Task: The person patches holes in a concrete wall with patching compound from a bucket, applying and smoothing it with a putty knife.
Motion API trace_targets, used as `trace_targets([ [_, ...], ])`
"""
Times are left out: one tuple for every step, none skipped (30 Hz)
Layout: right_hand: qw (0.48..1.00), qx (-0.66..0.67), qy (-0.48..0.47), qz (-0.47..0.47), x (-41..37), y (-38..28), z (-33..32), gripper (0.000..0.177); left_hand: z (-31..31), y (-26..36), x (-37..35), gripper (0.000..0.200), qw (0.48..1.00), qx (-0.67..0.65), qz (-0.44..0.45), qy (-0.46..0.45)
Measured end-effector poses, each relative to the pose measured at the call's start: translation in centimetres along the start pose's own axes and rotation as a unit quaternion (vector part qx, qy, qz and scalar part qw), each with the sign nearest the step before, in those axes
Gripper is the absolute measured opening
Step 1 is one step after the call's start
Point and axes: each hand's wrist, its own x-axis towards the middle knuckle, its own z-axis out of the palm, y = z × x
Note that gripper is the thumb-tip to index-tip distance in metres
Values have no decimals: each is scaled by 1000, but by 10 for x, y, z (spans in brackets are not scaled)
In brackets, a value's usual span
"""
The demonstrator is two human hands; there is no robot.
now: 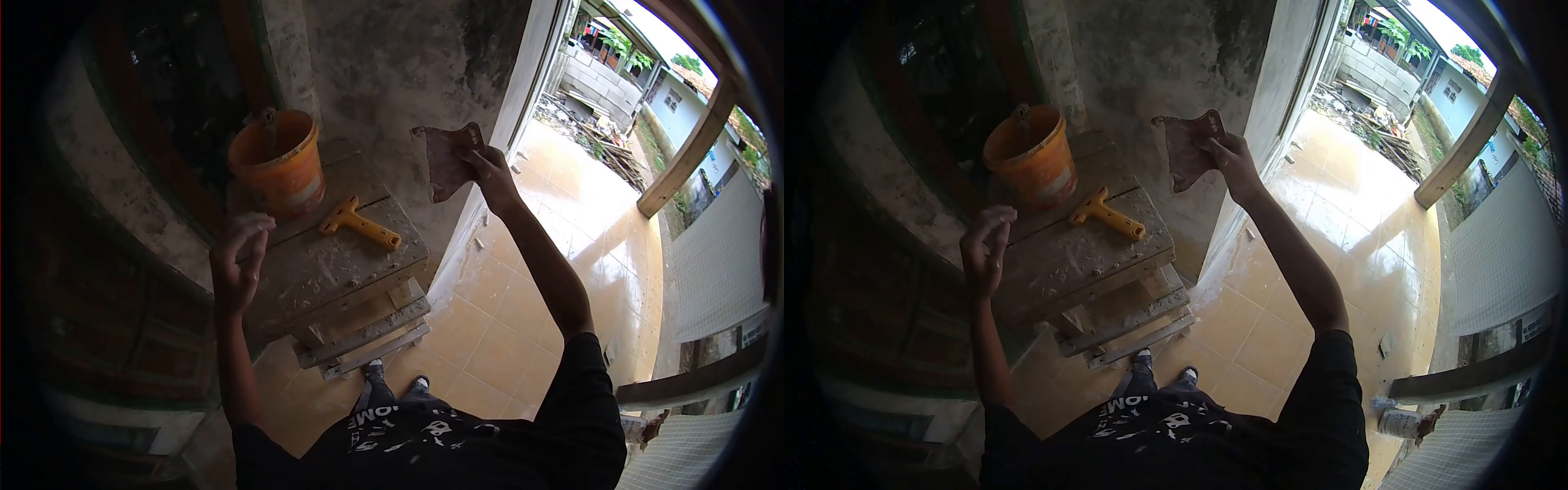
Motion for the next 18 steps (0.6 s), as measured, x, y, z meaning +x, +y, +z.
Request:
trace_targets([
  [1000, 14, -11, -7, 0, -4, 7, 27, -7, -15, 8, 15, 1000, 5, -15, 24],
  [1000, 13, -17, -16, 0, -10, 15, 27, -12, -32, 16, 21, 998, 27, 0, 52],
  [999, 12, -23, -24, 1, -17, 25, 26, -14, -49, 23, 30, 995, 50, 15, 80],
  [999, 19, -32, -32, 1, -25, 36, 26, -11, -64, 28, 30, 995, 55, 12, 81],
  [999, 16, -32, -36, 3, -30, 45, 25, -9, -79, 34, 45, 995, 27, 17, 96],
  [999, 14, -25, -37, 8, -36, 55, 25, -8, -90, 41, 60, 993, -2, 23, 112],
  [999, 11, -19, -35, 12, -38, 64, 24, -7, -100, 44, 60, 993, 3, 19, 114],
  [999, -15, -19, -47, 19, -39, 71, 23, -4, -106, 48, 72, 994, 21, 26, 108],
  [997, -32, -28, -69, 24, -47, 82, 21, -2, -111, 51, 84, 993, 39, 34, 102],
  [994, -66, -29, -81, 32, -52, 92, 21, -1, -116, 55, 84, 993, 44, 30, 102],
  [990, -101, -30, -95, 40, -56, 101, 21, 0, -121, 59, 89, 995, 22, 48, 90],
  [990, -97, -32, -94, 45, -62, 112, 21, 0, -126, 63, 94, 995, 0, 68, 77],
  [986, -102, -38, -125, 49, -67, 125, 21, -1, -133, 67, 94, 995, 3, 66, 77],
  [981, -108, -43, -156, 54, -70, 138, 21, -1, -141, 69, 96, 997, -5, 52, 56],
  [981, -108, -46, -154, 59, -72, 150, 21, 0, -148, 72, 99, 999, -14, 37, 36],
  [976, -120, -44, -174, 65, -73, 162, 22, 4, -156, 75, 99, 999, -13, 34, 38],
  [971, -131, -42, -193, 72, -72, 173, 23, 7, -160, 79, 99, 993, -114, 25, 20],
  [972, -130, -43, -193, 79, -67, 185, 23, 9, -165, 82, 100, 977, -212, 17, 1],
])
